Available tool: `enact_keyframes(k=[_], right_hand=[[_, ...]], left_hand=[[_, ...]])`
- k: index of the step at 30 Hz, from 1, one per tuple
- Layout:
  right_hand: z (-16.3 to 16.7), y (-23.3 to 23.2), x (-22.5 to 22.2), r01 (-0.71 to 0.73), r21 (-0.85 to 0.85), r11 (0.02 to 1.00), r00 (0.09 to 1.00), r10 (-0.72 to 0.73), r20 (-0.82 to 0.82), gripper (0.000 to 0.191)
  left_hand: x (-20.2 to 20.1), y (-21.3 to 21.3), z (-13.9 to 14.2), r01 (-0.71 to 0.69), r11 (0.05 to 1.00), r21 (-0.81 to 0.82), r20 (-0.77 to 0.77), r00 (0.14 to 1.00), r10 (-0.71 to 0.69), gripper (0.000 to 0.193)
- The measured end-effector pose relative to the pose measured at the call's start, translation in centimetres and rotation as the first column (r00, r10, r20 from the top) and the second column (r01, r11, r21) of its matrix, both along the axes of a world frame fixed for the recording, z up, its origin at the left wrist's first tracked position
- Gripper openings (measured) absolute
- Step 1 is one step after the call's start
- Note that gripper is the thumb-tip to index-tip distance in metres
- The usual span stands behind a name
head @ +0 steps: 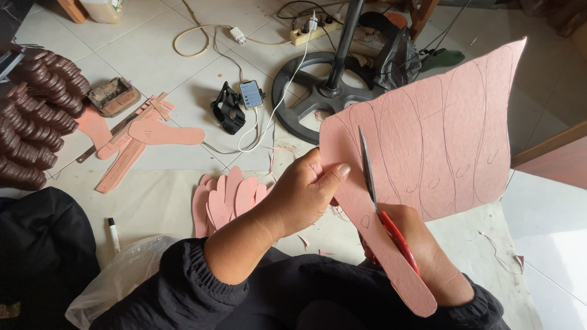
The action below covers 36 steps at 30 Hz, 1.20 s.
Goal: The person uses red-handled scissors to cut a pink foam sheet along pre-drawn outlines, producing multiple elongated shapes. The person holds the foam with one hand and cuts with the other, placing finished pieces on the floor.
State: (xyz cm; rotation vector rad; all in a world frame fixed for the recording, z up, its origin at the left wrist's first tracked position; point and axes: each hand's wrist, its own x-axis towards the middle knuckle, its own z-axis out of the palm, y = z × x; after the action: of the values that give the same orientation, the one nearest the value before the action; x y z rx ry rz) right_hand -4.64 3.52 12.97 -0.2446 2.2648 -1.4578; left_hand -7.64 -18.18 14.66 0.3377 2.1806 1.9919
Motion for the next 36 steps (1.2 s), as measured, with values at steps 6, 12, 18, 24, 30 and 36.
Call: enact_keyframes(k=[6,12,18,24,30,36], right_hand=[[-0.6,-0.1,0.1,0.084,0.046,0.995,0.996,-0.085,0.028,0.02],[-0.4,-0.3,-0.2,0.107,0.184,0.977,0.993,-0.113,0.02,0.023],[-0.6,-0.6,-0.2,0.151,0.185,0.971,0.988,-0.152,-0.009,0.019],[0.1,-1.8,0.3,0.208,0.205,0.956,0.976,-0.19,-0.104,0.015],[1.1,-2.9,1.1,0.187,0.267,0.946,0.973,-0.141,-0.182,0.016],[2.1,-1.6,1.6,0.158,0.224,0.962,0.968,-0.107,-0.226,0.017]], left_hand=[[-0.1,0.2,-0.2,0.021,0.997,0.068,-0.02,1.0,-0.02,0.035],[-0.1,0.1,0.1,0.036,0.993,0.114,0.019,0.999,-0.038,0.037],[-0.2,-0.1,0.2,0.036,0.99,0.136,0.067,0.997,-0.046,0.038],[0.4,0.2,-0.5,-0.128,0.987,0.094,0.004,0.992,0.129,0.035],[-0.3,0.8,0.2,-0.326,0.933,0.155,-0.334,0.871,0.36,0.029],[0.3,1.9,0.9,-0.296,0.954,0.041,-0.33,0.898,0.292,0.029]])
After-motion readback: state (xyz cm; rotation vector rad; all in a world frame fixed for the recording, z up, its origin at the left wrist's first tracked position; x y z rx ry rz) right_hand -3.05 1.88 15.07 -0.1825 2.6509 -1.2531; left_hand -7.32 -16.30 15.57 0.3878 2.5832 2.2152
